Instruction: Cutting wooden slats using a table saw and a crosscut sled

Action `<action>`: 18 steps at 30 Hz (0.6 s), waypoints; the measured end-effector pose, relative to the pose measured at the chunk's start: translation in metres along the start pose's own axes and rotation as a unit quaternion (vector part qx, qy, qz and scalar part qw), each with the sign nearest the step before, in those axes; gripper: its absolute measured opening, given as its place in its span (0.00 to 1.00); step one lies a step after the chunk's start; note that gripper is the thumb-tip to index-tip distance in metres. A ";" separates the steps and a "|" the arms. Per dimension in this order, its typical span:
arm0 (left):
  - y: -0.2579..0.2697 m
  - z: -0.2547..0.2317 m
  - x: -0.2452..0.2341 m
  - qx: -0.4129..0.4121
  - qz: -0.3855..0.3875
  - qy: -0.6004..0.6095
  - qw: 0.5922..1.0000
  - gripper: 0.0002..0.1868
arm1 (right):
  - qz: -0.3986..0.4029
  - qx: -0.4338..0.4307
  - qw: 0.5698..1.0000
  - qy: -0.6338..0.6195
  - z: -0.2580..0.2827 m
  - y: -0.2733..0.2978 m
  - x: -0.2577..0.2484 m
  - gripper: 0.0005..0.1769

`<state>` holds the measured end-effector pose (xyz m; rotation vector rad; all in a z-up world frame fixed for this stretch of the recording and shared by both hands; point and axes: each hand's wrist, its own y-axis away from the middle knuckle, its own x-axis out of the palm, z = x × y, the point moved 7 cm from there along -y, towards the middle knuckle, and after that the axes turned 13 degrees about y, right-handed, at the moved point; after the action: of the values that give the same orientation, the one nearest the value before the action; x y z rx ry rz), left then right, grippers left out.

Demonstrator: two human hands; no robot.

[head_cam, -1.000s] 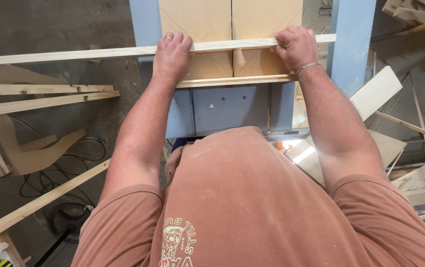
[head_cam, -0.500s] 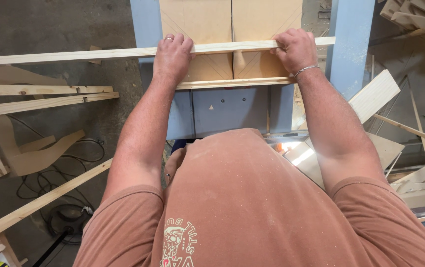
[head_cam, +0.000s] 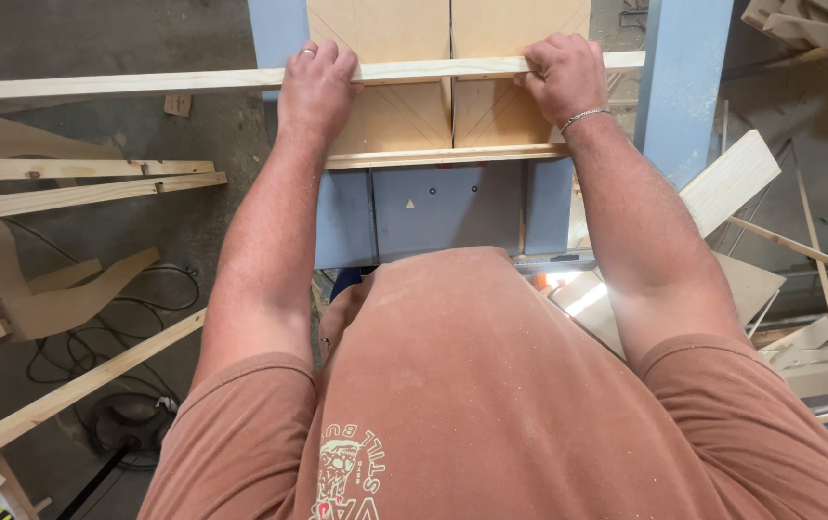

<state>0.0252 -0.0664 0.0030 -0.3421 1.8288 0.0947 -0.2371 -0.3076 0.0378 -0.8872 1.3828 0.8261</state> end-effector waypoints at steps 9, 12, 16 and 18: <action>0.001 0.009 0.000 0.009 -0.021 0.005 1.000 0.20 | 0.004 -0.001 1.000 0.007 0.001 -0.006 0.005 0.14; 0.002 0.009 -0.001 0.013 -0.025 -0.001 1.000 0.21 | 0.001 -0.002 1.000 0.008 -0.001 -0.006 0.007 0.14; 0.002 0.009 0.001 0.019 -0.034 -0.008 0.999 0.20 | -0.002 -0.002 1.000 0.004 0.000 -0.006 0.005 0.14; 0.002 0.006 -0.001 0.010 -0.017 0.000 1.000 0.20 | 0.000 -0.003 1.000 0.002 0.000 -0.005 0.005 0.14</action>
<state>0.0305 -0.0632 0.0019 -0.3578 1.8228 0.0524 -0.2328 -0.3104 0.0332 -0.8943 1.3855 0.8300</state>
